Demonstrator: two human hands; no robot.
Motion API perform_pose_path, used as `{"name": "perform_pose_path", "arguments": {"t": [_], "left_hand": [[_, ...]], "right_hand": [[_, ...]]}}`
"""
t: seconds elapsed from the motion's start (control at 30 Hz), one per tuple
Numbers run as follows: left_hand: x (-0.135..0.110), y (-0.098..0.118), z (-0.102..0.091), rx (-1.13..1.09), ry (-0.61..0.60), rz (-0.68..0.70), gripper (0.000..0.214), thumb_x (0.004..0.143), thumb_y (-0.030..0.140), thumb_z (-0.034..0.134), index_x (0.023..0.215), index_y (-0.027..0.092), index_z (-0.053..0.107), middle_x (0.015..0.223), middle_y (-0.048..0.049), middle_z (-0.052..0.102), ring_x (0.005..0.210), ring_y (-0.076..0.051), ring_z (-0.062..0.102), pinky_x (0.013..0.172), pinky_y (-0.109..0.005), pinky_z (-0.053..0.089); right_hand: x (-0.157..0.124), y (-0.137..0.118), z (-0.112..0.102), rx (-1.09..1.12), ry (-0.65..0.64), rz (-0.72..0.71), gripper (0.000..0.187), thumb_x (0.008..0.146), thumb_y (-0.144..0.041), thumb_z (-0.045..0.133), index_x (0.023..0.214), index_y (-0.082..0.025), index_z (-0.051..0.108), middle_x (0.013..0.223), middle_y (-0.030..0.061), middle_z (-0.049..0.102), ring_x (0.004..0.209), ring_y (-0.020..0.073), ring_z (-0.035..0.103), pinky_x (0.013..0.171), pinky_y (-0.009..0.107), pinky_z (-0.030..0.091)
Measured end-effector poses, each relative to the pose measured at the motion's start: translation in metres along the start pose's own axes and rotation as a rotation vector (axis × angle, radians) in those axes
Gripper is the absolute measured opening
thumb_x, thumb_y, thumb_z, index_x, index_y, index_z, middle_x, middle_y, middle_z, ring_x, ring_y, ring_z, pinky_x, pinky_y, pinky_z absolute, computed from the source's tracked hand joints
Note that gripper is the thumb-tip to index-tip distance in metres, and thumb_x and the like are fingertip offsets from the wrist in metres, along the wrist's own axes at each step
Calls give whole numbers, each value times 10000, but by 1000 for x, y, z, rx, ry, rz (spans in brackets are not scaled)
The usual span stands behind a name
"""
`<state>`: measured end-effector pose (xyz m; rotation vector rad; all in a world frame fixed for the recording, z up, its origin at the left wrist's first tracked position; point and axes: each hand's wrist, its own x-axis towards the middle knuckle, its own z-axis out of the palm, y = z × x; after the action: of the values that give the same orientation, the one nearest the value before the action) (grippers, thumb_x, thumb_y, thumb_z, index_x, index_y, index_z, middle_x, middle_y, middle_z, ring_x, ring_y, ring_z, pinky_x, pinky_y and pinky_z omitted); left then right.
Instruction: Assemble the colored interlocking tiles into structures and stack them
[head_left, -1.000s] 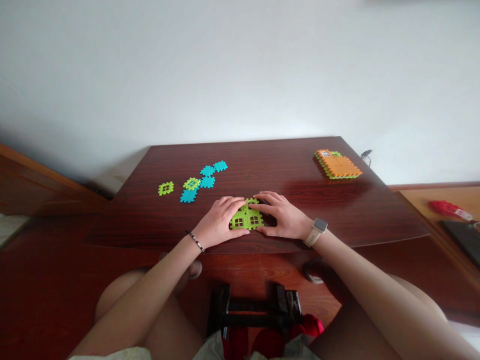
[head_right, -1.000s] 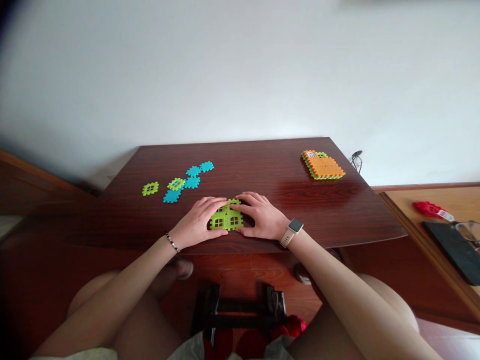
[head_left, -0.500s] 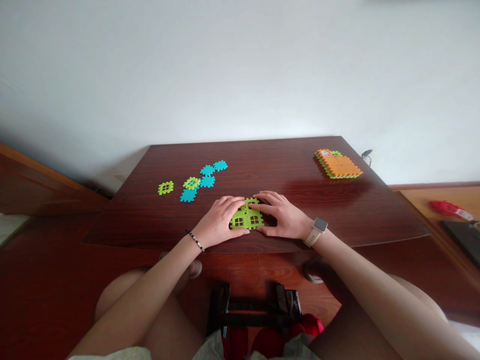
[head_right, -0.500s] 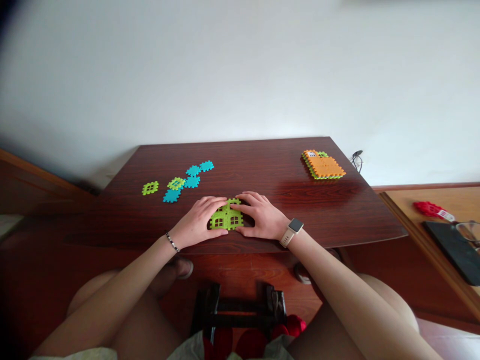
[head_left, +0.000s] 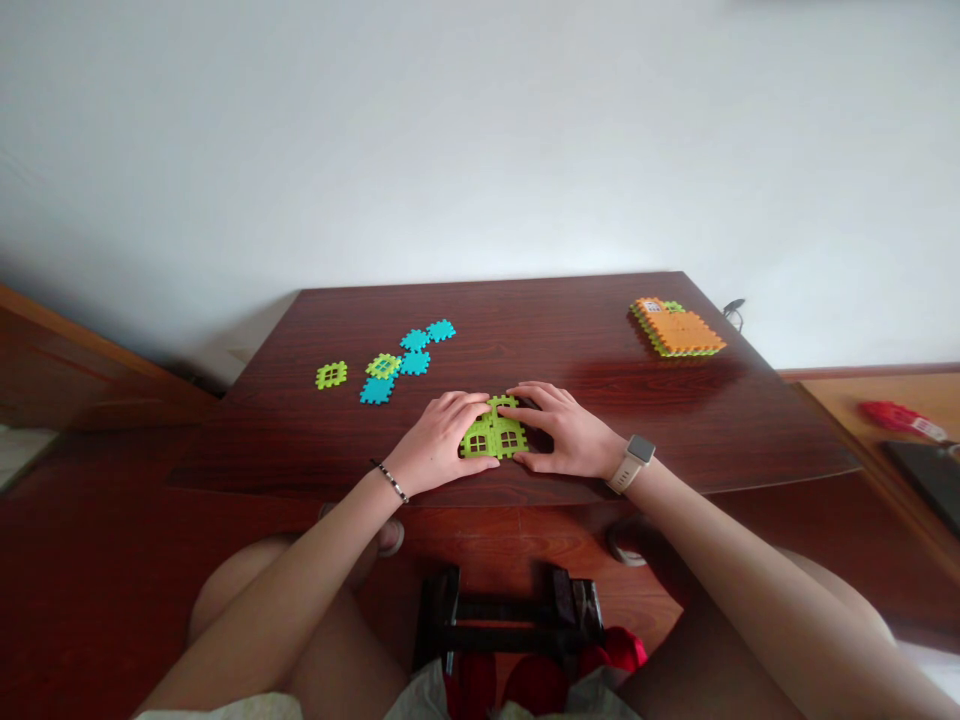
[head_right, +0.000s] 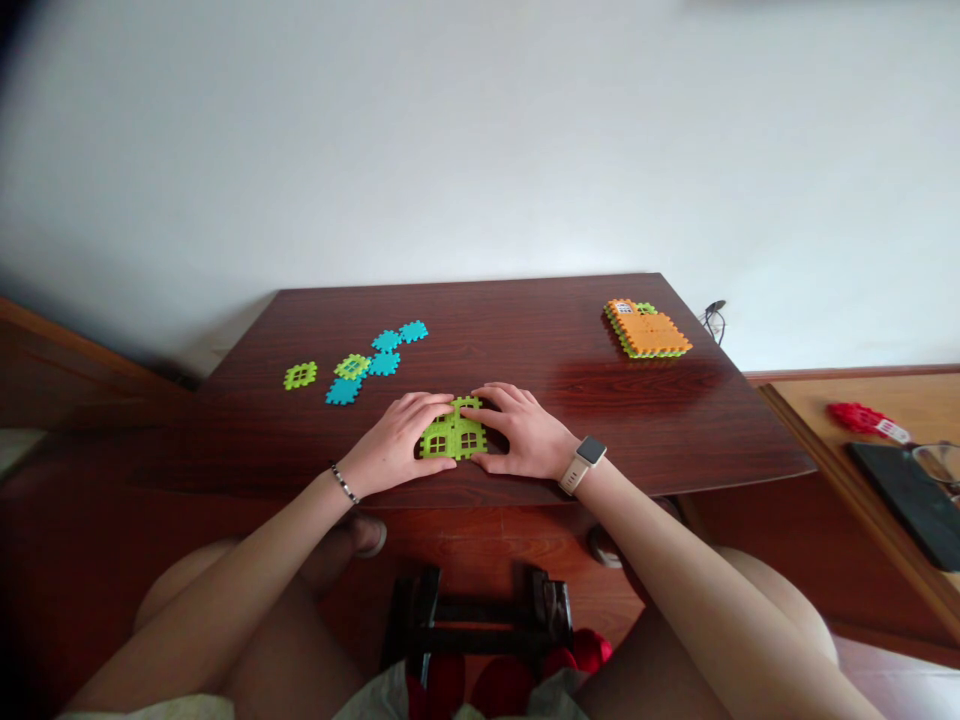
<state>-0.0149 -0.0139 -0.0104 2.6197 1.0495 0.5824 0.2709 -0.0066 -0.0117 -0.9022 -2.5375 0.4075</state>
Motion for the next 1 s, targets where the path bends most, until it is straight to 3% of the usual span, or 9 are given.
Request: {"name": "perform_pose_path", "arguments": {"t": [0.2, 1.0], "left_hand": [[0, 0, -1, -3, -3, 3, 670, 909, 513, 850, 1462, 249, 578, 1549, -135, 610, 1411, -361, 558, 1212, -592, 456], [0, 0, 0, 24, -12, 5, 658, 913, 513, 846, 1455, 241, 593, 1570, -132, 596, 1428, -359, 543, 1224, -590, 451]], "right_hand": [[0, 0, 0, 2, 14, -6, 664, 915, -431, 809, 1536, -259, 648, 1570, 185, 579, 1479, 416, 510, 1212, 665, 433], [0, 0, 1, -19, 3, -3, 668, 913, -429, 799, 1531, -225, 648, 1570, 194, 574, 1489, 406, 503, 1225, 647, 428]]}}
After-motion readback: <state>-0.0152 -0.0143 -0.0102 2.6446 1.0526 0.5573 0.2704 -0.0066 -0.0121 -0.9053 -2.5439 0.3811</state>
